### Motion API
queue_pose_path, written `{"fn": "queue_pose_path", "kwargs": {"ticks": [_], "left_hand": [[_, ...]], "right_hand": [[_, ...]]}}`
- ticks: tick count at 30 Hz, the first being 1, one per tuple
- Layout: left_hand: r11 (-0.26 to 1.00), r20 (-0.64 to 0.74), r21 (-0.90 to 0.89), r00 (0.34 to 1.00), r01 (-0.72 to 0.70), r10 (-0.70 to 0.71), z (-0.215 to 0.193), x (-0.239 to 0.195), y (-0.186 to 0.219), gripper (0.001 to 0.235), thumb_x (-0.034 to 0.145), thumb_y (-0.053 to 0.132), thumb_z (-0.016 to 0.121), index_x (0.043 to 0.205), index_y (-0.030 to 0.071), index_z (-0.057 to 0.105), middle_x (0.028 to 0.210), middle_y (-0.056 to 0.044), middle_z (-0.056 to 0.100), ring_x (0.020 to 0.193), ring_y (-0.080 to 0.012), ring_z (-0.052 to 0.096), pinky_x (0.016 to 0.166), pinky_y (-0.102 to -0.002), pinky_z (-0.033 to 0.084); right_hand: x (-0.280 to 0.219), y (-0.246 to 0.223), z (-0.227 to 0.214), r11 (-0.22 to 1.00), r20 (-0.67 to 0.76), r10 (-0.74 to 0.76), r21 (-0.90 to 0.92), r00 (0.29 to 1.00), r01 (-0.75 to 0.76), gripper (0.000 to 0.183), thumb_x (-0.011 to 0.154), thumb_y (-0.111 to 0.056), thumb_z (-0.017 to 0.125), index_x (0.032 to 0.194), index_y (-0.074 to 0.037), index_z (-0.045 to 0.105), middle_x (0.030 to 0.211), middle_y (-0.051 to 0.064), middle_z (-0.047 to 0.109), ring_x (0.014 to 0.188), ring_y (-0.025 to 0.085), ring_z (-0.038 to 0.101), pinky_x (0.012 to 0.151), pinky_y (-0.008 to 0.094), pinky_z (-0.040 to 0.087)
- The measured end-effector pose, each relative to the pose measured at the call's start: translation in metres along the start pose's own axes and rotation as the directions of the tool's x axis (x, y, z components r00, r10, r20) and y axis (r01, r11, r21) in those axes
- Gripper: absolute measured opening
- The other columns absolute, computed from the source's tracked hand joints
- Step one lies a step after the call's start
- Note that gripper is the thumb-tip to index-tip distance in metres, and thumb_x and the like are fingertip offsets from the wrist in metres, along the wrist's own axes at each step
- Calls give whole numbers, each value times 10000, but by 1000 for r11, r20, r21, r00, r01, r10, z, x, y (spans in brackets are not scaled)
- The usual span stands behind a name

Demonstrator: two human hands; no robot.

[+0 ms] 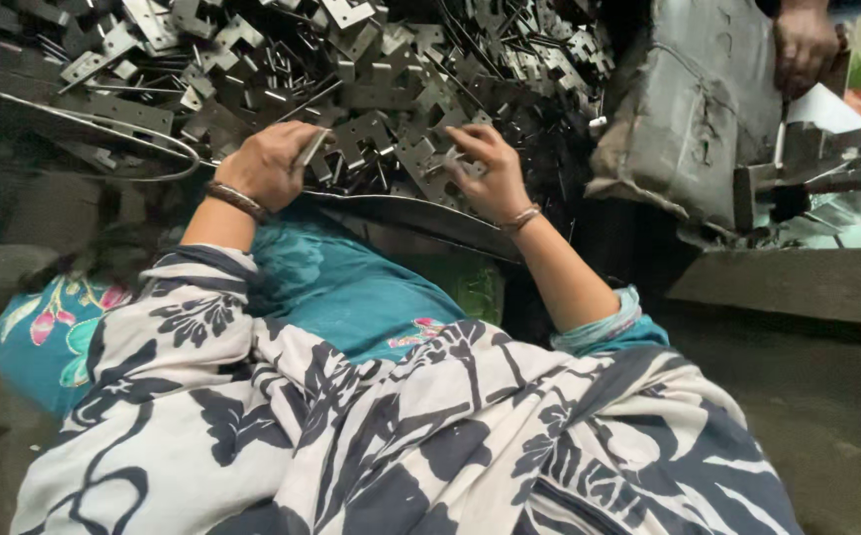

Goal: The person picks up small metal plates and pins from a large bin, aligns them by hand, and places them into a larger metal assembly on a workbench.

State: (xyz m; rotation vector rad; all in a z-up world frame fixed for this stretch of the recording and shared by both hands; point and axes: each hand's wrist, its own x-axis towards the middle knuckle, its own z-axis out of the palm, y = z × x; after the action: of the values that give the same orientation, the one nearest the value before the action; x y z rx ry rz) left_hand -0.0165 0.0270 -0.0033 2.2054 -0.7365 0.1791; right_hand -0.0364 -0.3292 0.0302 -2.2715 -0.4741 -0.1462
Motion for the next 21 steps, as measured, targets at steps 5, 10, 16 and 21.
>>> {"fn": "queue_pose_path", "kwargs": {"ticks": [5,10,16,21], "left_hand": [[873,-119,-450,956,188,-268,-3,7,9,195,1101,87,595,1255,89,716,1111,-131,731,1005,-200,732,887,-307,564],[854,-149,-273,857,443,-493,-7,39,3,164,1059,225,691,1143,102,760,995,-115,782,895,-225,744,781,-299,560],[785,-109,476,913,396,-394,18,84,-21,465,924,461,866,938,15,737,966,-177,700,887,-333,682,791,-421,547],[615,-36,759,956,216,-291,48,101,-25,88,842,95,738,902,127,795,1020,-108,715,977,-308,661,829,-397,559]], "right_hand": [[-7,60,0,983,-283,183,71,941,-170,339,921,-87,815,1252,-80,742,1204,120,727,1020,236,756,901,325,606],[67,58,30,986,-73,-25,-164,997,13,725,795,-126,894,1438,-20,578,1344,196,592,1195,369,583,1020,447,492],[120,53,31,962,211,79,-274,974,-18,674,612,-166,961,1212,-84,666,1245,159,590,1212,366,525,1025,467,457],[107,45,7,972,232,-96,-188,968,141,434,708,-37,898,1066,-51,654,1115,159,650,1091,370,610,921,445,520]]}}
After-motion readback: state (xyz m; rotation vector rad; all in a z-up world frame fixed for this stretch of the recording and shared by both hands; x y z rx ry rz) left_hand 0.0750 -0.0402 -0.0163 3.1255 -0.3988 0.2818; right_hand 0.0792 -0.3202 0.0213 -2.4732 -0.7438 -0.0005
